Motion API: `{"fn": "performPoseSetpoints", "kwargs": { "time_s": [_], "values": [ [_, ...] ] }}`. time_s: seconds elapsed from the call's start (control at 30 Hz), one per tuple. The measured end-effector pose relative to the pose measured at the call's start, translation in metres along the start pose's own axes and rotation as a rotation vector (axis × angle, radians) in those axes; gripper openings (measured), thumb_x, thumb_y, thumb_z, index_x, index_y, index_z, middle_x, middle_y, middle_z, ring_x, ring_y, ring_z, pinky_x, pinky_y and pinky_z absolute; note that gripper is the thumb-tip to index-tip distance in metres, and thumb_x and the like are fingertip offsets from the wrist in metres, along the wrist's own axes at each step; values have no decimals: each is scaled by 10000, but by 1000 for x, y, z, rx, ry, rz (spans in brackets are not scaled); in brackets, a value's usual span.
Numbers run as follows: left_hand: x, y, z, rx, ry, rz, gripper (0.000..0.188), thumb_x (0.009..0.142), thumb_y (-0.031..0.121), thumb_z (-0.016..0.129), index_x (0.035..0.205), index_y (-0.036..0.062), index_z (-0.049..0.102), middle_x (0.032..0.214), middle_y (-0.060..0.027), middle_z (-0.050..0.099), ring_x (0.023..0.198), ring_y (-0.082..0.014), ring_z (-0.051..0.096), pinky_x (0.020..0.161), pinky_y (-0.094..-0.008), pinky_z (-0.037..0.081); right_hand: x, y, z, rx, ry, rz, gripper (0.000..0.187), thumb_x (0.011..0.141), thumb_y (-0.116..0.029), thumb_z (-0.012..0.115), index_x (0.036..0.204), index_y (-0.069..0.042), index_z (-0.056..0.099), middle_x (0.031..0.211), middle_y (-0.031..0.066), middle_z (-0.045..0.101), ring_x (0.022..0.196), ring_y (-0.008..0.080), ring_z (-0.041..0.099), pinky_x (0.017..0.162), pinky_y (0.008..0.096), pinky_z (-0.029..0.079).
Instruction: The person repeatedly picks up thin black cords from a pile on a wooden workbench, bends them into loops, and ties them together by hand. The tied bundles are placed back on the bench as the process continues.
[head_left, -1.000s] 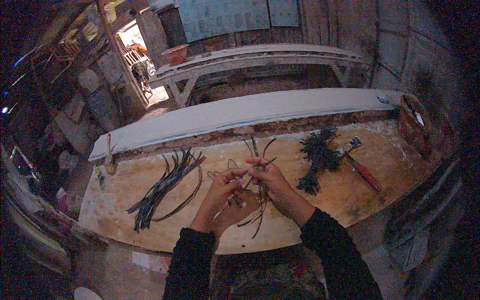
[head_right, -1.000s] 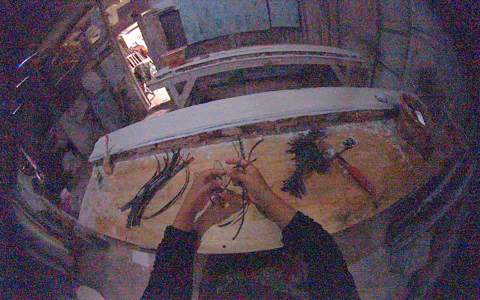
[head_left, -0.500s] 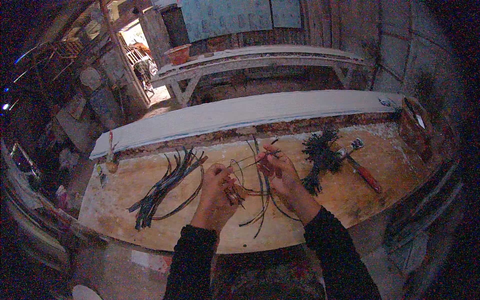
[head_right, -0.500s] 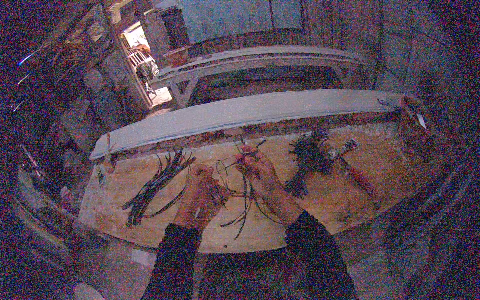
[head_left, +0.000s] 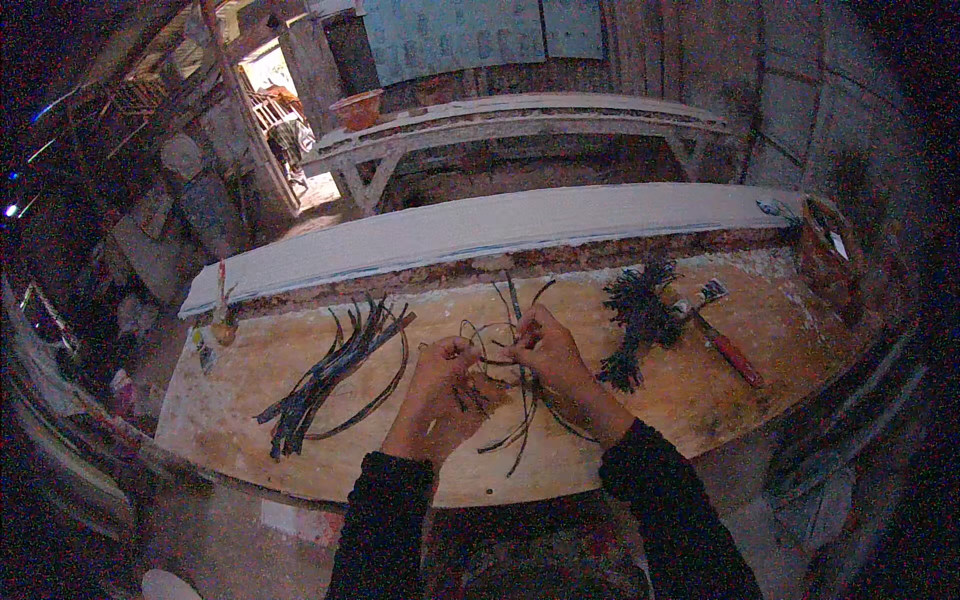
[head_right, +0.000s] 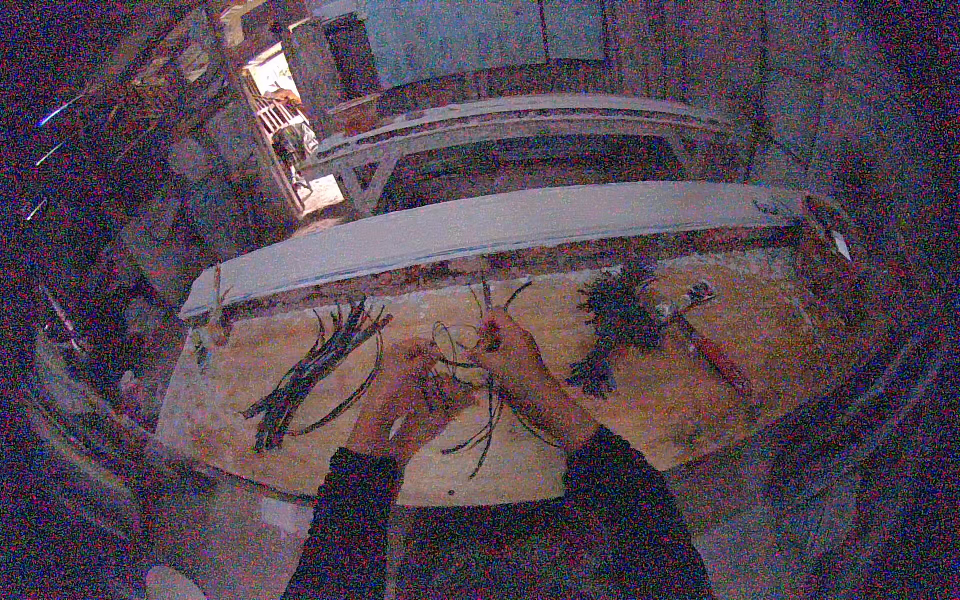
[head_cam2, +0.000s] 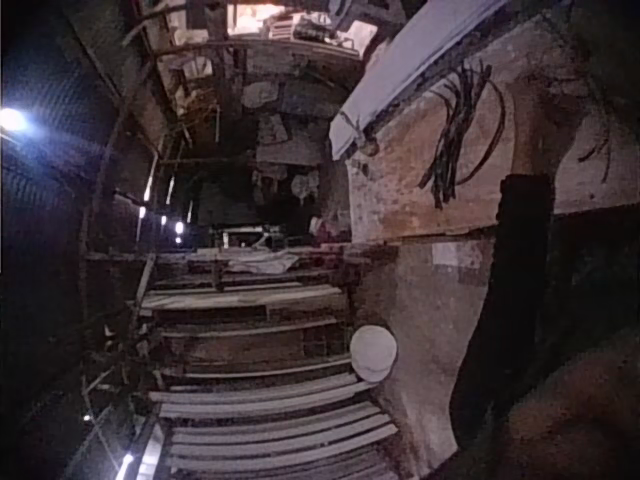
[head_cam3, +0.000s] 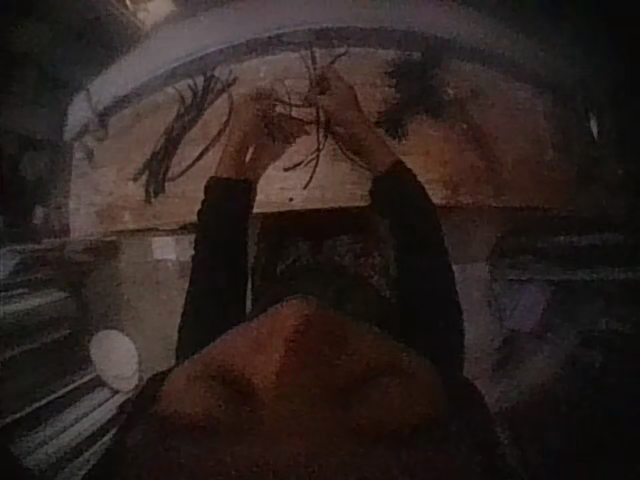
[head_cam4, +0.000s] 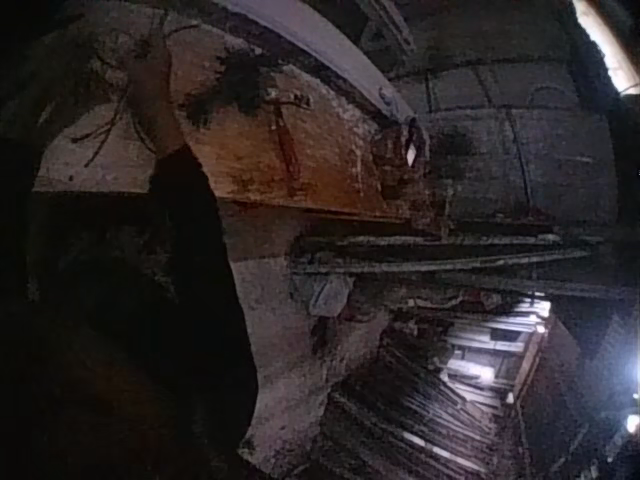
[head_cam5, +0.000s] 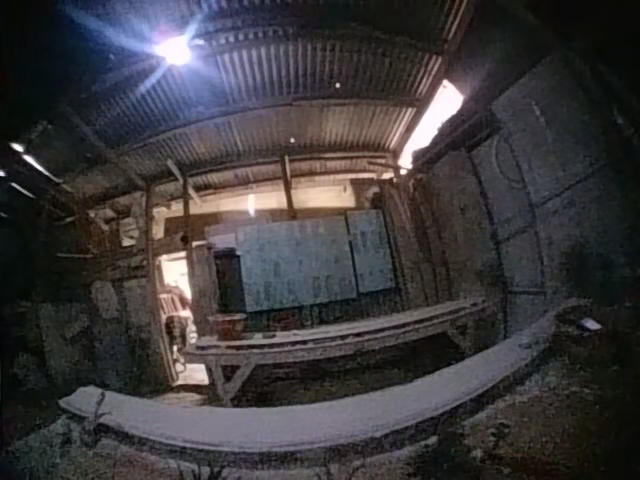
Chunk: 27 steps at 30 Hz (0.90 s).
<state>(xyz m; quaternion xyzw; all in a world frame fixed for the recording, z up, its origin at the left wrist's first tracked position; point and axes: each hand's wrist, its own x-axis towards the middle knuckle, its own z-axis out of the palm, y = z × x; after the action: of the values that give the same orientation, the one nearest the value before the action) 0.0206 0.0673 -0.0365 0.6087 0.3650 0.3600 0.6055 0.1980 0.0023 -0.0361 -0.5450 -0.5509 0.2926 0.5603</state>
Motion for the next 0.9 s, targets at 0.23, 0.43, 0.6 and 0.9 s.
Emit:
{"fn": "performPoseSetpoints", "kwargs": {
  "time_s": [0.23,0.43,0.6,0.9],
  "values": [
    [-4,-36,2,75,-527,278,88,790,87,661,778,52,582,730,2,546,607,-83,527,539,-225,423,8,-3,1,-279,173,-39,336,766,-51,634,1088,-91,550,712,39,484,681,134,520,604,280,440],
    [-3,-4,-4,147,83,184,120,748,61,691,781,36,578,752,-21,567,564,-106,559,459,-219,426,12,25,-2,-180,308,-42,150,754,-59,658,900,-59,627,840,49,494,841,187,548,671,296,452],
    [35,-50,-51,604,555,594,165,755,102,693,886,41,614,824,-46,603,690,-105,574,485,-224,443,2,5,3,93,174,-77,105,726,-56,691,736,-32,589,836,22,496,806,152,524,709,288,421],
    [6,8,-19,-272,169,102,438,797,160,660,1195,80,495,1175,-82,513,885,-161,558,691,-302,520,-2,-10,-3,353,-56,192,145,718,-52,704,692,-52,561,766,-4,511,708,101,487,687,252,382]
  ]
}}
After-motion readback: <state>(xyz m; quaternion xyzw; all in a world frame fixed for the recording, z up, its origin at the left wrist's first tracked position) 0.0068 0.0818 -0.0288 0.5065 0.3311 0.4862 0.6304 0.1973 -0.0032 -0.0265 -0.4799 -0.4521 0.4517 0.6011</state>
